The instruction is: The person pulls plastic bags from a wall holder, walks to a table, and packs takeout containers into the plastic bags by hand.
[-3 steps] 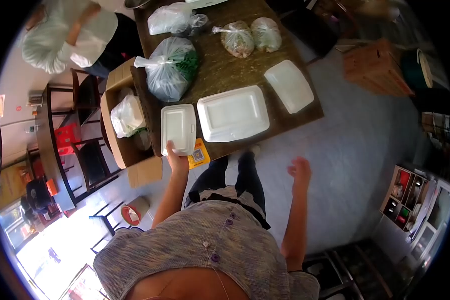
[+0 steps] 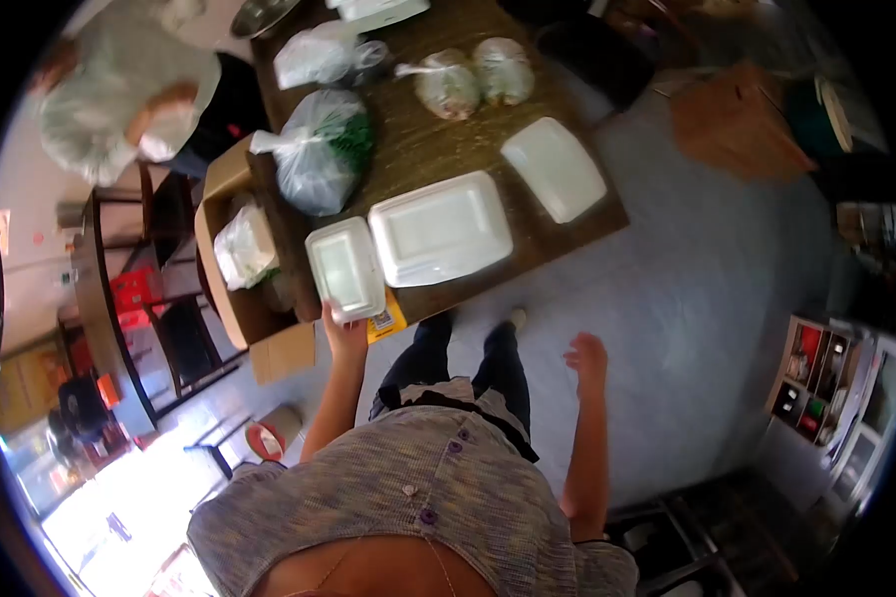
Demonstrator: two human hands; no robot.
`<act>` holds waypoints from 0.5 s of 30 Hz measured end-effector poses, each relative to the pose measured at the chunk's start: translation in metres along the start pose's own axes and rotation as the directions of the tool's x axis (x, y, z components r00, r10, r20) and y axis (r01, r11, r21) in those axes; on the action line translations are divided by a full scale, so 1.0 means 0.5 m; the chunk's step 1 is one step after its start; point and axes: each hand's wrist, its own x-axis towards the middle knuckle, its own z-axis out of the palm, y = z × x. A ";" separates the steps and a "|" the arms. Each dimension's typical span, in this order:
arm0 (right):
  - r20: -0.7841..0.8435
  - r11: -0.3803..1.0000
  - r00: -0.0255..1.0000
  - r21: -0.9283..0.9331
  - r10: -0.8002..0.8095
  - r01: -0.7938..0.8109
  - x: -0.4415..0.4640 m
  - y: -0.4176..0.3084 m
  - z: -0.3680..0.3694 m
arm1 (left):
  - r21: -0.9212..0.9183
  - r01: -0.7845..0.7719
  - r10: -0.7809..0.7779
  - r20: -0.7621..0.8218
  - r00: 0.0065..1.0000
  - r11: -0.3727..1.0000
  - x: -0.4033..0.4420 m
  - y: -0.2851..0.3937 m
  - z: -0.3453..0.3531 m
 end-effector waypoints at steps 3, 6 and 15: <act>-0.029 0.984 0.986 -0.058 0.167 -0.168 -0.056 0.144 -0.222 | 0.160 -0.019 -0.043 0.378 0.925 0.987 -0.058 -0.092 -0.168; 0.025 0.960 0.960 -0.047 0.278 -0.276 -0.046 0.351 -0.379 | 0.564 0.130 -0.040 -0.169 0.985 0.815 -0.180 -0.156 -0.104; -0.394 0.822 0.722 0.230 0.568 -0.521 -0.110 0.485 -0.755 | 0.832 0.170 -0.746 0.358 0.562 0.528 -0.245 -0.704 0.068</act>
